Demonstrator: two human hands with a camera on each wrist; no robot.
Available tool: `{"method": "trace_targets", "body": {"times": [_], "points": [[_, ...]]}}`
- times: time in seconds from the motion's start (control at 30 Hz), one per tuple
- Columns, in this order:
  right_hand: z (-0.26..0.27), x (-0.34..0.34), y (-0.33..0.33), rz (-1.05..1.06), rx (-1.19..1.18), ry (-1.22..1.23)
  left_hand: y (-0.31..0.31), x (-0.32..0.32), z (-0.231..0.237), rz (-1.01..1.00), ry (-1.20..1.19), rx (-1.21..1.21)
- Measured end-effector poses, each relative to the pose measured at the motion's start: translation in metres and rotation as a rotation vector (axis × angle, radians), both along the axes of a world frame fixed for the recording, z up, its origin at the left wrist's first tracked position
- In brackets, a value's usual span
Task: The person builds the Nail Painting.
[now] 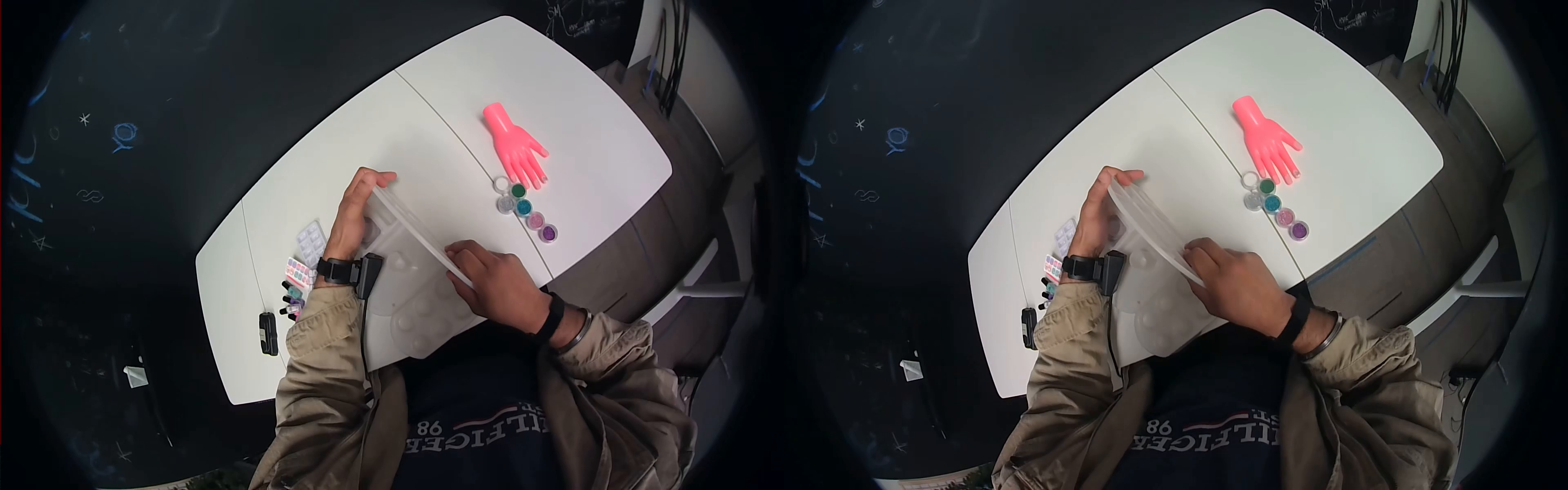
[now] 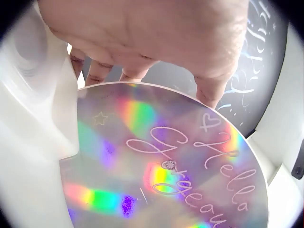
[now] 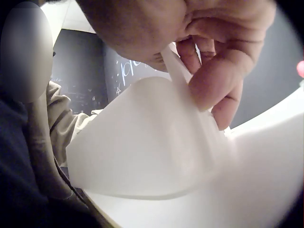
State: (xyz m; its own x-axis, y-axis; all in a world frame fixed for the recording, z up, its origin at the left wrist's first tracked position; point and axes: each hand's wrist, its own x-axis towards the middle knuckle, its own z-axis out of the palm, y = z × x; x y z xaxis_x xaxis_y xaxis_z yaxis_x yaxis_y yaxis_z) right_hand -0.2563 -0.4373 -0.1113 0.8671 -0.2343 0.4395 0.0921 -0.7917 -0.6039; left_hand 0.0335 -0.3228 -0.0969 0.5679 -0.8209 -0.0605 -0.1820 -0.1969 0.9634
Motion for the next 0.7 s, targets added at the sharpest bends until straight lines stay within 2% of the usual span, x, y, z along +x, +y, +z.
{"method": "trace_targets", "body": {"times": [0.07, 0.23, 0.43, 0.57, 0.7], "points": [[-0.005, 0.001, -0.002, -0.014, -0.030, -0.044, -0.003, 0.001, 0.001, 0.003, 0.017, 0.006], [0.020, -0.009, -0.025, 0.146, 0.188, -0.018, -0.004, -0.005, 0.005, 0.025, 0.037, 0.023], [0.038, -0.018, -0.049, 0.143, 0.377, 0.073, -0.004, -0.002, 0.005, 0.029, 0.014, 0.033], [0.036, -0.020, -0.050, 0.217, 0.345, 0.092, -0.003, 0.001, 0.003, 0.029, 0.023, 0.030], [0.030, -0.014, -0.038, 0.156, 0.053, -0.074, -0.005, 0.001, 0.000, 0.040, 0.070, 0.003]]}}
